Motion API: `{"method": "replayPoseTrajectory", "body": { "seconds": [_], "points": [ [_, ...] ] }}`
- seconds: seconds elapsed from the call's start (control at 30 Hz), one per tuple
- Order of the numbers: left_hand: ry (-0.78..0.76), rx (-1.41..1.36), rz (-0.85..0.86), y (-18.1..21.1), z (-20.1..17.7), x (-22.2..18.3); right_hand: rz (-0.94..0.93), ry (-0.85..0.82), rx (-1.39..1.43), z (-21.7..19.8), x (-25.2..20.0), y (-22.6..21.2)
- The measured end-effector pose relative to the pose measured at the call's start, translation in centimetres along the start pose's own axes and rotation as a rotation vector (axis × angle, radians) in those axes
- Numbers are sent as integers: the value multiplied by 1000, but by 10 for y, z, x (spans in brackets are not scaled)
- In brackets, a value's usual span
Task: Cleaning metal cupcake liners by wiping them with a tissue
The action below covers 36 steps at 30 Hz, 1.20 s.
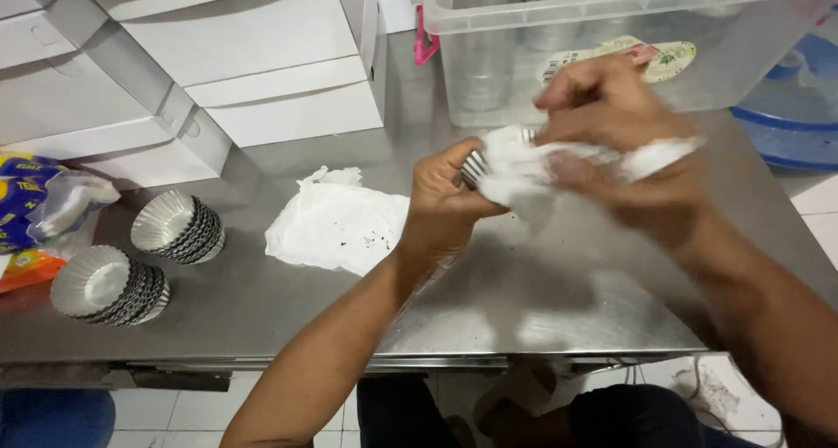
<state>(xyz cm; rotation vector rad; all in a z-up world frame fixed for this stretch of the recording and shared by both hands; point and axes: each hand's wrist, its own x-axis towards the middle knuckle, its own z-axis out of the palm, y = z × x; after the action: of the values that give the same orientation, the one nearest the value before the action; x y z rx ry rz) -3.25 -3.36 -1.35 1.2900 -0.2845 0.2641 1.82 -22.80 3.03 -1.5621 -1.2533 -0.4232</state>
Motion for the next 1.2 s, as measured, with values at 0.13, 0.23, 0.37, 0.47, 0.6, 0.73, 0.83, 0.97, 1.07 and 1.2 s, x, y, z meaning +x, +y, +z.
{"method": "replayPoseTrajectory", "body": {
  "seconds": [0.13, 0.23, 0.37, 0.47, 0.6, 0.73, 0.83, 0.97, 1.07, 1.2],
  "points": [
    [61, -48, 29, -3, 1, -1, 141, -189, -280, 38, -3, 7],
    [88, 1, -6, -14, 0, -3, 27, -91, -286, 51, -11, 23],
    [115, 86, 29, -47, -6, 5, 179, 90, -127, 60, -21, 61],
    [34, 180, 87, -18, 6, -4, 397, 201, 17, 38, -12, 61],
    [-4, 249, 59, 10, 10, -10, 255, 356, 436, -2, -13, 64],
    [50, 233, -24, 16, 6, -9, 129, 384, -228, -17, -20, 51],
    [81, 228, 26, 12, 6, -7, -157, 106, -809, 3, -12, 23],
    [117, 156, 18, 9, 5, -6, -285, -94, -302, 33, -1, -3],
    [100, 162, 38, 2, 4, -11, -289, -74, -224, 39, -3, 0],
    [-10, 362, 263, -8, 4, -12, 418, 2, -379, 46, -27, 31]
  ]
}}
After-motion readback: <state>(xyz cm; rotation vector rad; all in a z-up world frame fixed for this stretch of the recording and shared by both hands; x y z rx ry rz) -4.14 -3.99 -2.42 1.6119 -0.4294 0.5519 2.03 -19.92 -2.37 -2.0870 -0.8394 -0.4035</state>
